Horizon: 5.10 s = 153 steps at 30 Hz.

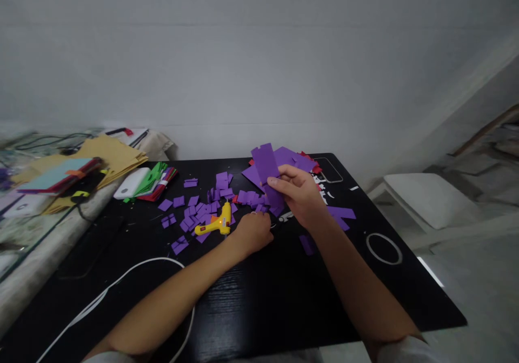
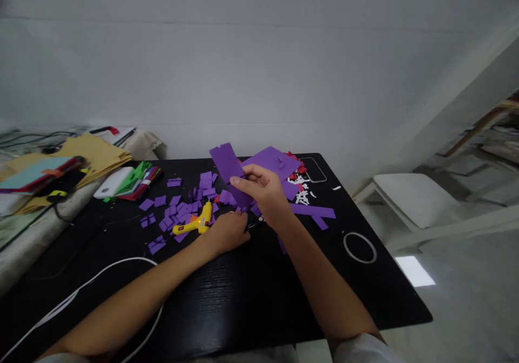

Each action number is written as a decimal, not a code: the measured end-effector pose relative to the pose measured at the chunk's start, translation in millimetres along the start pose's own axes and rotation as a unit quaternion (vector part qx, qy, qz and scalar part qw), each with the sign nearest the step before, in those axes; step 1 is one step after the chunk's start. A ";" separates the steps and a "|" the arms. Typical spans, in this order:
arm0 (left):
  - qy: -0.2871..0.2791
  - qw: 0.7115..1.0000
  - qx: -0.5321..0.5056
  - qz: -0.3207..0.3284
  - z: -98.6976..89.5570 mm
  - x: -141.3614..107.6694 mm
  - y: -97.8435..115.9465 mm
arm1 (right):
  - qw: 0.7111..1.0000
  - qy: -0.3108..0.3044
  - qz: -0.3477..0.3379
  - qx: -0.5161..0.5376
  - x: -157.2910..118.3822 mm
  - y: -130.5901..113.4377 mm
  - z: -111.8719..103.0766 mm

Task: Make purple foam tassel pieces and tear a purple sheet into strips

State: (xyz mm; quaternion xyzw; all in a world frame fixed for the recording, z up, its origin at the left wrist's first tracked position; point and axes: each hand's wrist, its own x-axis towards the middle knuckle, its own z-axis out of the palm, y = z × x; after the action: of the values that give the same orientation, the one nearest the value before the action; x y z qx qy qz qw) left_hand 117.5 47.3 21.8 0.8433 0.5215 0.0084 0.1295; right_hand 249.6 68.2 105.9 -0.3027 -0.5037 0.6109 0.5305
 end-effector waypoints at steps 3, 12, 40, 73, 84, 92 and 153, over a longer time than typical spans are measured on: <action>-0.022 1.000 -0.001 -0.002 -22.3 -20.6 -8.8 | 1.000 0.003 -0.011 0.004 2.9 -12.7 4.8; -0.069 0.965 -0.240 0.075 -85.5 -70.3 -72.8 | 0.999 0.026 -0.032 0.011 4.5 -26.5 -3.4; 0.226 0.909 -0.350 -0.017 -116.5 -77.5 -96.5 | 0.991 0.077 -0.060 -0.093 6.5 -19.3 -12.1; 0.223 0.966 -0.132 0.014 -115.5 -79.2 -74.8 | 0.978 -0.007 -0.104 -0.183 4.3 -16.4 -8.1; 0.206 0.968 -0.137 0.027 -115.0 -77.5 -80.3 | 0.973 -0.010 -0.092 -0.212 0.9 -24.1 -5.5; 0.193 0.967 -0.165 0.031 -116.7 -75.0 -78.5 | 0.972 -0.021 -0.105 -0.208 2.1 -22.9 -6.8; 0.295 0.757 -0.581 -0.044 -86.3 -52.3 -42.5 | 1.000 -0.004 0.013 -0.017 6.6 -0.4 5.0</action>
State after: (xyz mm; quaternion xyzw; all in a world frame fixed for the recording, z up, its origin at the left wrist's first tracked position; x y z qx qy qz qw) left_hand 43.4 37.3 101.9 0.5380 0.4651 0.5523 0.4351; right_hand 243.5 72.9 108.9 -0.3158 -0.5117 0.6106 0.5154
